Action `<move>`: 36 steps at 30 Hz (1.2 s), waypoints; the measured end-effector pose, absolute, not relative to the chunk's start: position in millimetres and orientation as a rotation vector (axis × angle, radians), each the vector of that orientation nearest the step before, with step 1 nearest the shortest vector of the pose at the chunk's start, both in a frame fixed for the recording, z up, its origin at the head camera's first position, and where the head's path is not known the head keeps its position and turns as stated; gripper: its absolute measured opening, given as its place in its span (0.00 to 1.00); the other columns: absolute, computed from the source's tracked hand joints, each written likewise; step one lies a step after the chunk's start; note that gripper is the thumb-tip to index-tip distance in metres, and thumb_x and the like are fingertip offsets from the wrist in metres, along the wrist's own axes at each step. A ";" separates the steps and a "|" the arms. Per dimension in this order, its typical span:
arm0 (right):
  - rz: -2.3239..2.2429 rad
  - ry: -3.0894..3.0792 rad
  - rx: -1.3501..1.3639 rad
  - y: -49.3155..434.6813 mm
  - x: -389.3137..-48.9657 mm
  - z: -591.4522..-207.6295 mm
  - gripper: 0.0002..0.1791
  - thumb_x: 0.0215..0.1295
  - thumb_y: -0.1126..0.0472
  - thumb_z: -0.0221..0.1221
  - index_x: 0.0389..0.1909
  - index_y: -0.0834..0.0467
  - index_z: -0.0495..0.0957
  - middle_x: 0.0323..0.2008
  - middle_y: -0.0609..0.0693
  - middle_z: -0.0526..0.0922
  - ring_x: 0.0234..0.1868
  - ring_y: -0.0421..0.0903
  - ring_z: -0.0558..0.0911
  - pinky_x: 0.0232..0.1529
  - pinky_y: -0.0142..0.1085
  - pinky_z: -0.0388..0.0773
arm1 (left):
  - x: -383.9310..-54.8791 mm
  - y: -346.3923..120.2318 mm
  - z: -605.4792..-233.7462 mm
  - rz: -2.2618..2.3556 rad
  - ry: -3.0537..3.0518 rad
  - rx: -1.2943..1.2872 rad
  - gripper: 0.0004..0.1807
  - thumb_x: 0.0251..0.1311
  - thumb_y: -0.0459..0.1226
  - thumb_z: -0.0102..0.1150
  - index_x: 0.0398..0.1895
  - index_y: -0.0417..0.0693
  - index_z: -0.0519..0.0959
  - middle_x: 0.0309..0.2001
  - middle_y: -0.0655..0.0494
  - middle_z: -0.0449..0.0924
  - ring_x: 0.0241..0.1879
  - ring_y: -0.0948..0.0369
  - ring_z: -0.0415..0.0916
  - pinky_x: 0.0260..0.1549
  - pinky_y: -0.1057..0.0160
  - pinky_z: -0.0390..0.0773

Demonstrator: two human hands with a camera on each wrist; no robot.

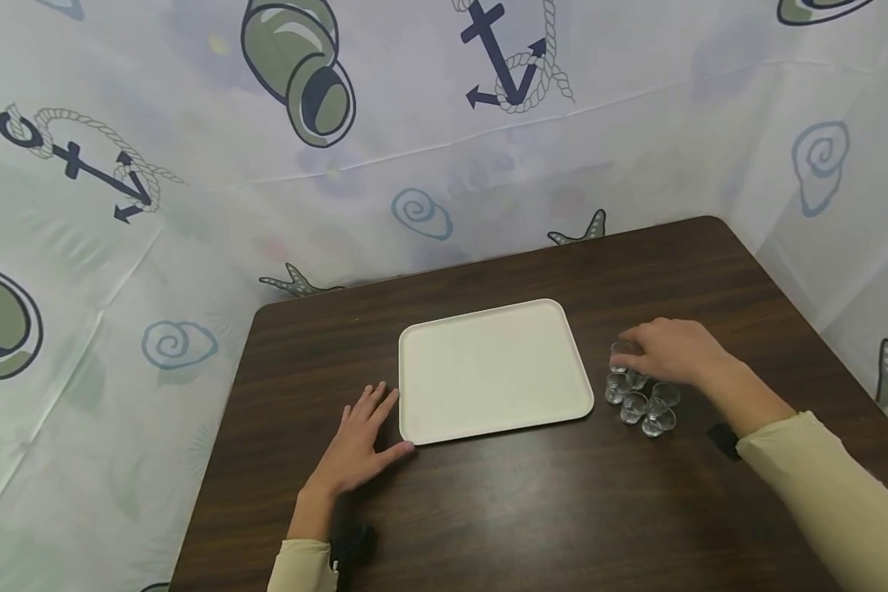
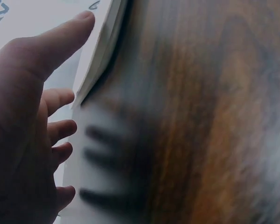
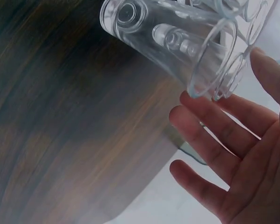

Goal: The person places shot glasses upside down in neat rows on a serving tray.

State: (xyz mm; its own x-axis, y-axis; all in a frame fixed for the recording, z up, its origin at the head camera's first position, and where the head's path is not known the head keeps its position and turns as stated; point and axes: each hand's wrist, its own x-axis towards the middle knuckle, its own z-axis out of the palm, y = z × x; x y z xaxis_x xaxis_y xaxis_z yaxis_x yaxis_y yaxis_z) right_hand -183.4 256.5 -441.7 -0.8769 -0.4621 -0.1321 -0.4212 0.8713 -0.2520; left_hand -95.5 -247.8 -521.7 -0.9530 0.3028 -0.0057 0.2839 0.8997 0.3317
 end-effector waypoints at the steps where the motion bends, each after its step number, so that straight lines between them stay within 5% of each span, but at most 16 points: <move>1: -0.311 2.855 -0.676 256.1 -183.4 -442.6 0.34 0.66 0.39 0.59 0.57 0.65 0.79 0.36 0.51 0.86 0.32 0.46 0.83 0.28 0.47 0.78 | -95.3 -247.0 -522.7 0.516 3.003 0.459 0.51 0.56 0.72 0.50 0.79 0.61 0.52 0.78 0.51 0.47 0.77 0.52 0.38 0.67 0.35 0.44; 6: -0.301 2.850 -0.659 254.0 -183.6 -444.0 0.34 0.63 0.39 0.61 0.57 0.65 0.79 0.26 0.39 0.79 0.26 0.39 0.75 0.23 0.40 0.72 | -93.5 -243.7 -524.9 0.544 3.021 0.453 0.51 0.55 0.69 0.55 0.78 0.59 0.53 0.77 0.49 0.49 0.76 0.50 0.41 0.67 0.34 0.44; 12: -0.316 2.848 -0.639 248.9 -185.7 -442.9 0.33 0.61 0.41 0.64 0.55 0.64 0.80 0.22 0.38 0.75 0.23 0.39 0.72 0.21 0.38 0.68 | -91.8 -242.4 -526.4 0.554 3.055 0.462 0.52 0.55 0.69 0.57 0.78 0.56 0.55 0.76 0.47 0.51 0.76 0.47 0.44 0.66 0.33 0.46; 36: -0.687 2.974 -0.472 251.5 -189.1 -440.2 0.21 0.58 0.57 0.63 0.51 0.63 0.79 0.34 0.50 0.82 0.31 0.45 0.78 0.28 0.41 0.73 | -92.3 -240.4 -526.3 0.547 3.050 0.440 0.52 0.55 0.70 0.54 0.78 0.58 0.54 0.77 0.48 0.50 0.76 0.49 0.43 0.66 0.33 0.44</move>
